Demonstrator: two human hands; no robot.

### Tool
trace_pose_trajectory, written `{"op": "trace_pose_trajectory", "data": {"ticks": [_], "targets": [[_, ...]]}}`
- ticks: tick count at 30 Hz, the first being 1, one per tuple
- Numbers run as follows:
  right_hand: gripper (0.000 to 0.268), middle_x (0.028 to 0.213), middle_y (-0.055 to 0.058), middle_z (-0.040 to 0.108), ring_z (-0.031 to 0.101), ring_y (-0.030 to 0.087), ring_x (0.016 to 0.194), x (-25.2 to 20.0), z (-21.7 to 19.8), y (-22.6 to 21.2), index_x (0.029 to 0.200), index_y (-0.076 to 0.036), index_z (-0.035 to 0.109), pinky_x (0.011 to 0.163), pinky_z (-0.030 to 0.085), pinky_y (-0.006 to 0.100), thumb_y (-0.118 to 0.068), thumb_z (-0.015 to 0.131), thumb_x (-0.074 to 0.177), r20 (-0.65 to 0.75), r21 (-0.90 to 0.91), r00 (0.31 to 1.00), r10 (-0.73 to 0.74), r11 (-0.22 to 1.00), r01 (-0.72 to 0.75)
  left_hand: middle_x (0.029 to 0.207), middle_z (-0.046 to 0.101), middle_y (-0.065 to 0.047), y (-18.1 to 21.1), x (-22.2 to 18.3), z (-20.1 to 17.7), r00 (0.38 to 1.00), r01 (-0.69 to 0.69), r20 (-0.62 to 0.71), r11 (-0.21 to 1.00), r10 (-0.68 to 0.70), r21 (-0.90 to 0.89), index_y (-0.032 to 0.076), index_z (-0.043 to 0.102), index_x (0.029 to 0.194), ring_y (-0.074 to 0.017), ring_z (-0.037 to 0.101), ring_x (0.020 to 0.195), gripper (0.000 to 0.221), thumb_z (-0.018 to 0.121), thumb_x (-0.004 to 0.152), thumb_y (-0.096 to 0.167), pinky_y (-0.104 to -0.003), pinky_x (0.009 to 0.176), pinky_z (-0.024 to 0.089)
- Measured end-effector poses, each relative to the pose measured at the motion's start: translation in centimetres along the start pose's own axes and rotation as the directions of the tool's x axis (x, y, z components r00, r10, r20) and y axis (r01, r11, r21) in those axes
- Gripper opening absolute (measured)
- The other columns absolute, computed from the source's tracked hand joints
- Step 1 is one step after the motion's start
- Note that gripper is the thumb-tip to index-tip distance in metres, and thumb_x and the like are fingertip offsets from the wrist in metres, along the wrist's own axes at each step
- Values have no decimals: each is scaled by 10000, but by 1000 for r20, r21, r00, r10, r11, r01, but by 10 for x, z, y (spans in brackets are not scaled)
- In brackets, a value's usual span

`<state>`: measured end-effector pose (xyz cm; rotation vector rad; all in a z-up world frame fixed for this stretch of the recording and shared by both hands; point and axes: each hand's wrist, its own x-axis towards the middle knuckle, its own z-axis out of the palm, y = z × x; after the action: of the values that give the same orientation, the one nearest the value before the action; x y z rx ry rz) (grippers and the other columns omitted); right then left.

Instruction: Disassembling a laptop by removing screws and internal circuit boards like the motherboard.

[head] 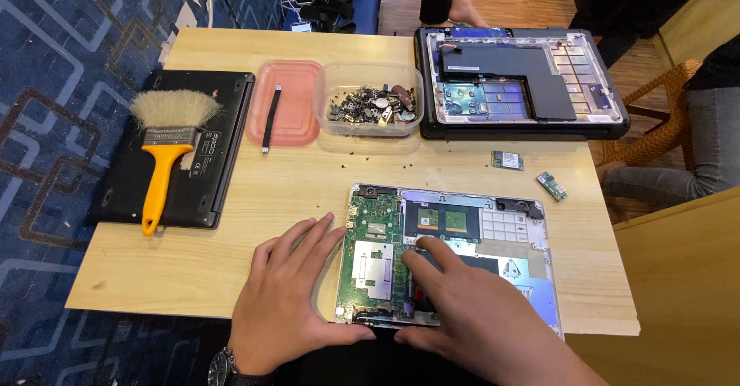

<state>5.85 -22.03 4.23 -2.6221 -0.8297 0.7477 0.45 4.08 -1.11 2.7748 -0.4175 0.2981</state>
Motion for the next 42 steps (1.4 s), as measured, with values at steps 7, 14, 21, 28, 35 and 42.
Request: {"op": "trace_pose_trajectory", "data": {"ticks": [7,14,21,28,35,42], "targets": [[709,1423,36,435,733,421,853,6,8,-3,1383,-234,413,534,567,620,-534,839,904,8,-137,998,65,989,-64,1643,508,-34,-1,-1,0,1000,-10,-18,1000,10,3,171,474,1591,-237,437,1496,1313,816,586,944,-459,1098,351],[700,1256,11,529,732,373,882,7,16,2,1417,-259,443,613,578,596,-553,824,910,-4,-135,998,55,989,-55,1643,504,-38,-1,-1,0,1000,-4,3,1000,4,-22,177,460,1600,-238,432,1491,1306,821,602,939,-474,1106,341],[710,1228,6,543,723,364,888,10,10,5,1417,-268,465,609,567,596,-546,860,896,2,-153,1000,10,988,-10,1641,506,-29,-1,-1,1,1000,-6,-2,1000,6,-11,170,461,1600,-229,431,1489,1319,833,592,933,-467,1109,338],[682,1149,17,616,711,399,904,12,-1,4,1414,-289,477,630,566,616,-537,832,887,37,-228,999,-24,973,32,1657,490,-26,-1,-2,1,1000,-9,17,1000,10,-12,149,425,1625,-229,417,1500,1323,784,638,954,-479,1119,330],[519,994,99,577,665,413,792,17,19,7,1170,-190,506,470,531,628,-500,784,858,-29,-335,982,-186,927,166,1675,468,-24,-3,-2,3,1000,1,30,1000,-1,-7,148,428,1624,-236,404,1506,1332,776,641,977,-497,1114,326],[513,886,116,581,647,354,660,18,30,18,1151,-92,558,400,507,526,-435,773,834,-131,-477,882,-453,808,344,1668,476,-26,-5,-2,6,1000,-9,30,999,8,32,117,420,1623,-229,402,1508,1403,847,591,967,-478,1116,327]]}}
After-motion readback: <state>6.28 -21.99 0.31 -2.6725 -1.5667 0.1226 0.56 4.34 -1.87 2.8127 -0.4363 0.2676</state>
